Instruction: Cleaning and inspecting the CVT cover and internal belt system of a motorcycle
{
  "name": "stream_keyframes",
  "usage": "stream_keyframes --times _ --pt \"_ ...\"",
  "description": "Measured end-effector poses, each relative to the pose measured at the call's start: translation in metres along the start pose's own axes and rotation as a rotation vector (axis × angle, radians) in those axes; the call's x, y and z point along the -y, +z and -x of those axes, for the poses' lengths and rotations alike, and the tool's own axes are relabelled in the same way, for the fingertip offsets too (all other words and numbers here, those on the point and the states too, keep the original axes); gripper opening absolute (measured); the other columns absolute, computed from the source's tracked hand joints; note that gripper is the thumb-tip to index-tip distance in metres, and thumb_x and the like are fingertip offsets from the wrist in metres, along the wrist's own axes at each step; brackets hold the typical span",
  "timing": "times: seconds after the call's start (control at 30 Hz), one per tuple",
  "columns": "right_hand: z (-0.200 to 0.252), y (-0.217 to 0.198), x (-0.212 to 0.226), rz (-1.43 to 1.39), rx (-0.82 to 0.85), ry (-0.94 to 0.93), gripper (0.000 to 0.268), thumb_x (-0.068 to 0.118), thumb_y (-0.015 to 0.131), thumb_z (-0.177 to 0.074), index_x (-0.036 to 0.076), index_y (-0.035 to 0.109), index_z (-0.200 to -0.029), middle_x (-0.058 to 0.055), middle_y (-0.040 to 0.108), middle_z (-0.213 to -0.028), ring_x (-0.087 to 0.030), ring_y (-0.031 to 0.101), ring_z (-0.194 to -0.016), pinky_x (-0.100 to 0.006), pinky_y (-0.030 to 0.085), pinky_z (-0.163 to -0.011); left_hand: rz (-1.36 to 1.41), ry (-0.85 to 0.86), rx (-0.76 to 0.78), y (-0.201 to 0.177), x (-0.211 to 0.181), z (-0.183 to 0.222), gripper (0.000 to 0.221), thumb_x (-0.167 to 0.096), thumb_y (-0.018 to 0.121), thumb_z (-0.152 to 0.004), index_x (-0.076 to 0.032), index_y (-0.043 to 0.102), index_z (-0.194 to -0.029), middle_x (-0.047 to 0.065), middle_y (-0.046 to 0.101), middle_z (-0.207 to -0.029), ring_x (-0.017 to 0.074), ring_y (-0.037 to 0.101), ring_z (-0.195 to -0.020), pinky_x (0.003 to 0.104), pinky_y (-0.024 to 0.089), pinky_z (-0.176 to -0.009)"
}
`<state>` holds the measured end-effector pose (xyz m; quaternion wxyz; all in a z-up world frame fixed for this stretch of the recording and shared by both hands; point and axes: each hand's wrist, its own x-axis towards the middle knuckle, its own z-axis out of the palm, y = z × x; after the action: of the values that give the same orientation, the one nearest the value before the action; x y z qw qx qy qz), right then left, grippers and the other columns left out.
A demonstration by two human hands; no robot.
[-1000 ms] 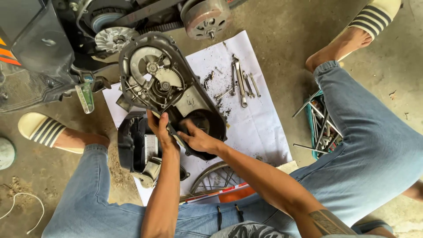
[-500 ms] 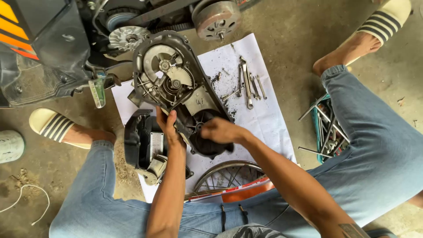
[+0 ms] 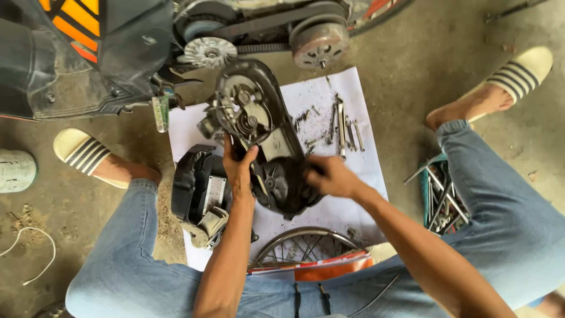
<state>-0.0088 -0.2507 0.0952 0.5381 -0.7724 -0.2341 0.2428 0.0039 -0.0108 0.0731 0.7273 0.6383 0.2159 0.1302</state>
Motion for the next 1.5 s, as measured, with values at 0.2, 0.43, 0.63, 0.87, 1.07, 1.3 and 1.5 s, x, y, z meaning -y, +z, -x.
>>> stream_keyframes --times 0.2,0.43,0.63,0.87,1.07,1.3,1.5 --pt "0.002 -0.062 -0.011 -0.098 -0.545 0.485 0.011 0.027 0.068 -0.090 0.022 0.074 -0.097 -0.001 0.064 -0.081 -0.014 0.061 -0.082 -0.034 0.048 -0.076 -0.419 -0.132 -0.014 0.002 0.002 0.018 0.107 -0.035 0.089 -0.060 -0.011 0.044 -0.154 0.031 0.055 -0.142 0.0465 0.051 -0.135 0.051 0.040 -0.112" --pt "0.009 -0.071 -0.055 -0.468 -0.834 0.549 0.017 0.023 0.067 -0.099 0.006 0.068 -0.102 -0.008 0.058 -0.083 -0.020 0.059 -0.078 -0.037 0.052 -0.072 -0.692 -0.149 0.159 -0.013 0.099 0.008 0.113 -0.050 0.092 -0.056 -0.028 0.044 -0.156 0.019 0.062 -0.133 0.0400 0.061 -0.126 0.054 0.042 -0.107" --pt "-0.004 -0.084 -0.047 -0.397 -0.948 0.421 0.023 0.024 0.071 -0.100 0.007 0.071 -0.115 -0.009 0.064 -0.092 -0.019 0.059 -0.087 -0.035 0.052 -0.081 -0.883 -0.196 0.258 0.008 0.115 0.015 0.114 -0.058 0.086 -0.060 -0.028 0.036 -0.158 0.023 0.058 -0.134 0.0397 0.058 -0.128 0.054 0.037 -0.106" --pt "-0.105 0.007 -0.090 0.196 -0.666 0.076 0.034 0.030 0.066 -0.100 0.013 0.069 -0.130 -0.026 0.063 -0.119 -0.048 0.063 -0.114 -0.053 0.053 -0.096 -0.911 -0.153 0.262 0.011 0.113 0.020 0.114 -0.065 0.087 -0.058 -0.021 0.045 -0.155 0.030 0.057 -0.129 0.0458 0.062 -0.122 0.055 0.043 -0.102" --pt "-0.081 -0.018 -0.073 0.329 -0.284 -0.137 0.027 0.015 0.064 -0.097 0.009 0.067 -0.123 -0.024 0.062 -0.106 -0.052 0.066 -0.100 -0.057 0.055 -0.088 -0.882 -0.230 0.308 0.004 0.114 0.012 0.119 -0.063 0.090 -0.051 -0.027 0.045 -0.155 0.026 0.057 -0.134 0.0429 0.061 -0.126 0.056 0.042 -0.106" --pt "-0.005 -0.169 -0.001 0.316 -0.368 0.276 0.025 0.018 0.060 -0.101 0.004 0.070 -0.118 -0.026 0.071 -0.099 -0.042 0.067 -0.095 -0.056 0.048 -0.082 -0.795 -0.268 0.407 0.005 0.092 -0.006 0.114 -0.048 0.092 -0.055 -0.025 0.044 -0.156 0.022 0.054 -0.144 0.0432 0.054 -0.134 0.053 0.041 -0.112" --pt "0.009 -0.194 -0.031 -0.179 -0.835 0.572 0.019 0.039 0.070 -0.101 0.021 0.077 -0.105 -0.006 0.057 -0.071 -0.017 0.060 -0.056 -0.034 0.053 -0.043 -0.818 -0.122 0.537 0.030 0.061 -0.011 0.113 -0.046 0.096 -0.051 -0.021 0.051 -0.152 0.021 0.054 -0.142 0.0467 0.056 -0.130 0.057 0.046 -0.107"
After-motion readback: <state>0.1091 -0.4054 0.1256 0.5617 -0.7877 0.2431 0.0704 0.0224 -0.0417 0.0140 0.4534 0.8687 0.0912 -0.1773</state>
